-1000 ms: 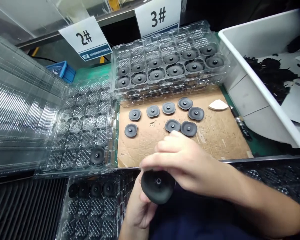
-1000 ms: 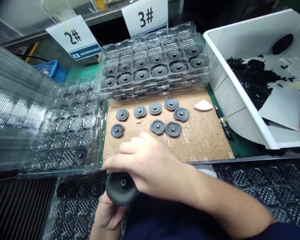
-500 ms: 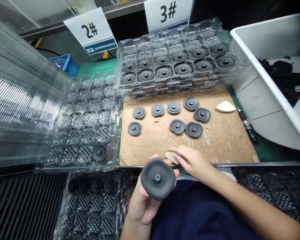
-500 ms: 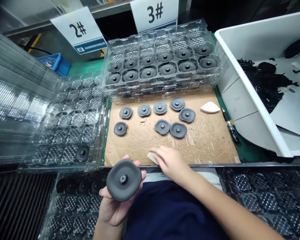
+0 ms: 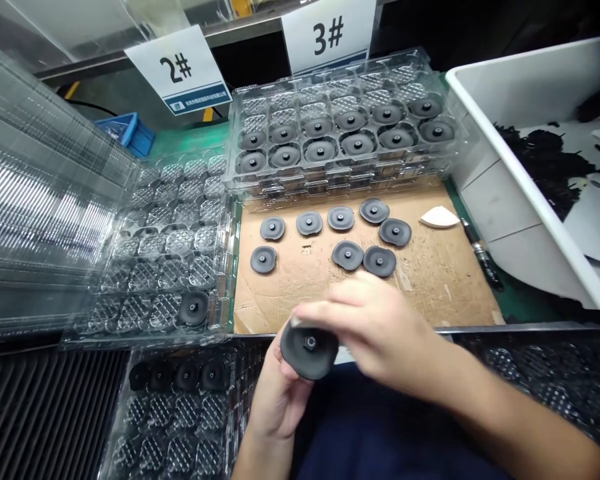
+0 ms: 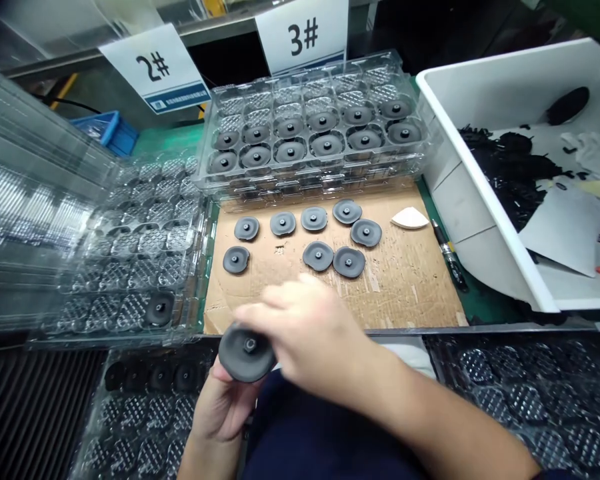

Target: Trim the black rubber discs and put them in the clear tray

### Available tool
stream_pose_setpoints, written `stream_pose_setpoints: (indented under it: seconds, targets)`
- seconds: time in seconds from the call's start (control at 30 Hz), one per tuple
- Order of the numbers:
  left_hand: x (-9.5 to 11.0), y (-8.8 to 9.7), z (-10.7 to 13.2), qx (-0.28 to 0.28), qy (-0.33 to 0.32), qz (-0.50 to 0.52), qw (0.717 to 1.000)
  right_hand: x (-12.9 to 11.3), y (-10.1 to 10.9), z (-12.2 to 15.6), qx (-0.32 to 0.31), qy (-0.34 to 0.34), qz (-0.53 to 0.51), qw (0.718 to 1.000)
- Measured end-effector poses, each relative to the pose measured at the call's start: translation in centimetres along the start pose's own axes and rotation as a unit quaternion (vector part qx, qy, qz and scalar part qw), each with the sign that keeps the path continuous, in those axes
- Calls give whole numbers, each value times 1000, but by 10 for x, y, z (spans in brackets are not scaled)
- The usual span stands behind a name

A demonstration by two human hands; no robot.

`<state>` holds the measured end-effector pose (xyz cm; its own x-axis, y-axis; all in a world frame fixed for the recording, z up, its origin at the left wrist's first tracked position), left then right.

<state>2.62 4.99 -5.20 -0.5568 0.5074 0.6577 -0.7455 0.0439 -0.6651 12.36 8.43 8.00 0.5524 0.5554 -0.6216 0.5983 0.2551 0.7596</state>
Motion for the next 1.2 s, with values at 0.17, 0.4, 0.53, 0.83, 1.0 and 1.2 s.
stream_pose_setpoints:
  seconds: [0.17,0.4,0.53,0.83,1.0,1.2]
  targets:
    - [12,1,4,-71,-15,76,995,66,-30,16,4,-155,-113,981]
    - [13,-15,3,-148,-34,156,976,118,-120,-4,28,-220,-237,946]
    - [14,-26,4,-190,-19,178,965,113,-110,17,60,-241,-250,936]
    - [46,-37,7,-160,-242,-339,895,115,-103,96,110,-332,-397,849]
    - [40,-53,14,-177,-280,-502,799,95,-59,95,190,-277,-422,842]
    - [30,-43,14,-162,-189,-449,858,54,-58,51,-84,-190,-555,806]
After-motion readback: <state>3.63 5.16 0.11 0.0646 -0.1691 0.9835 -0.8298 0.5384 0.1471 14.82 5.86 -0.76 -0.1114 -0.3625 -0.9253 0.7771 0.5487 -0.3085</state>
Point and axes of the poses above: each hand's wrist, its own z-axis away from the middle knuckle, its own y-axis out of the back of the hand, x = y × z, the point moved 10 cm from there along -z, towards the middle knuckle, and after that the axes turned 12 degrees about -x, right-handed, at the moved point
